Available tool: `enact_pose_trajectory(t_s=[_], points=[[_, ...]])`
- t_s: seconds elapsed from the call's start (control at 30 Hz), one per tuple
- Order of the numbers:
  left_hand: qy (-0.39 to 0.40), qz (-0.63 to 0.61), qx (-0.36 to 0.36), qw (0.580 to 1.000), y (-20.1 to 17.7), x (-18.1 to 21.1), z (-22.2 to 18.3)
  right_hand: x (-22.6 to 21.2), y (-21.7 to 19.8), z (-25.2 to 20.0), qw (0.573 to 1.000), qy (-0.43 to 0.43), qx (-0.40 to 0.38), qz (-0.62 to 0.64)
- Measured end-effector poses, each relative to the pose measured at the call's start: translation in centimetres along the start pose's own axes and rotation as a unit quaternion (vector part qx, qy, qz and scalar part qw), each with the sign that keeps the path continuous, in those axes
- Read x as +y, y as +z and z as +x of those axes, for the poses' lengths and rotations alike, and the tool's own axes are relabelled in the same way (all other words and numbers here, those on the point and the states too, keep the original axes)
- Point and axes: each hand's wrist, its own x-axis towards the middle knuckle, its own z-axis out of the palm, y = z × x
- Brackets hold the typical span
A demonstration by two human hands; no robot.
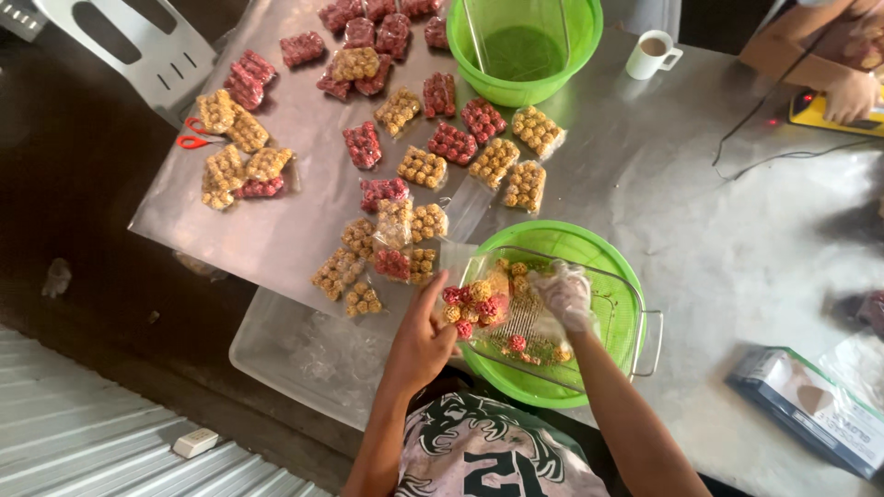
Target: The person packs small, round, textured food items into clear plastic bags. They use gloved hands to pick up the items from a green strainer and place them into the bags, which are then set aside on a metal table. The process is repetitive, involving filling multiple bags with the food items.
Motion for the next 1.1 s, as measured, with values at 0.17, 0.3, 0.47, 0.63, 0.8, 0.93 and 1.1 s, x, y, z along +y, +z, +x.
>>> enact_pose_trajectory(t_s=[0.17, 0.3, 0.47, 0.63, 0.8, 0.93, 1.1], points=[[-0.023, -0.031, 0.005, 0.999, -1.2, 0.0, -0.6, -3.6, 2.7, -1.5, 0.991, -0.111, 0.007, -0.071], [-0.033, -0.029, -0.018, 0.999, -1.0, -0.1, -0.4, -5.1, 5.4, 0.8, 0.965, -0.141, 0.050, -0.217], [-0.026, -0.003, -0.039, 0.999, -0.5, 0.0, -0.4, -4.1, 7.6, 0.9, 0.967, -0.162, 0.009, -0.197], [-0.040, 0.001, -0.051, 0.998, 0.1, 0.1, 0.3, -4.3, 6.7, -0.8, 0.960, -0.209, 0.006, -0.188], [-0.008, 0.040, -0.070, 0.997, 1.1, 0.2, 0.4, -3.9, 6.1, -1.7, 0.953, -0.245, 0.013, -0.176], [-0.007, 0.040, -0.070, 0.997, 1.7, 0.6, 0.5, -2.6, 5.9, -2.3, 0.946, -0.273, 0.023, -0.175], [-0.018, 0.049, -0.082, 0.995, 2.6, 0.4, 0.7, -0.4, 6.3, -3.9, 0.934, -0.310, 0.038, -0.176]])
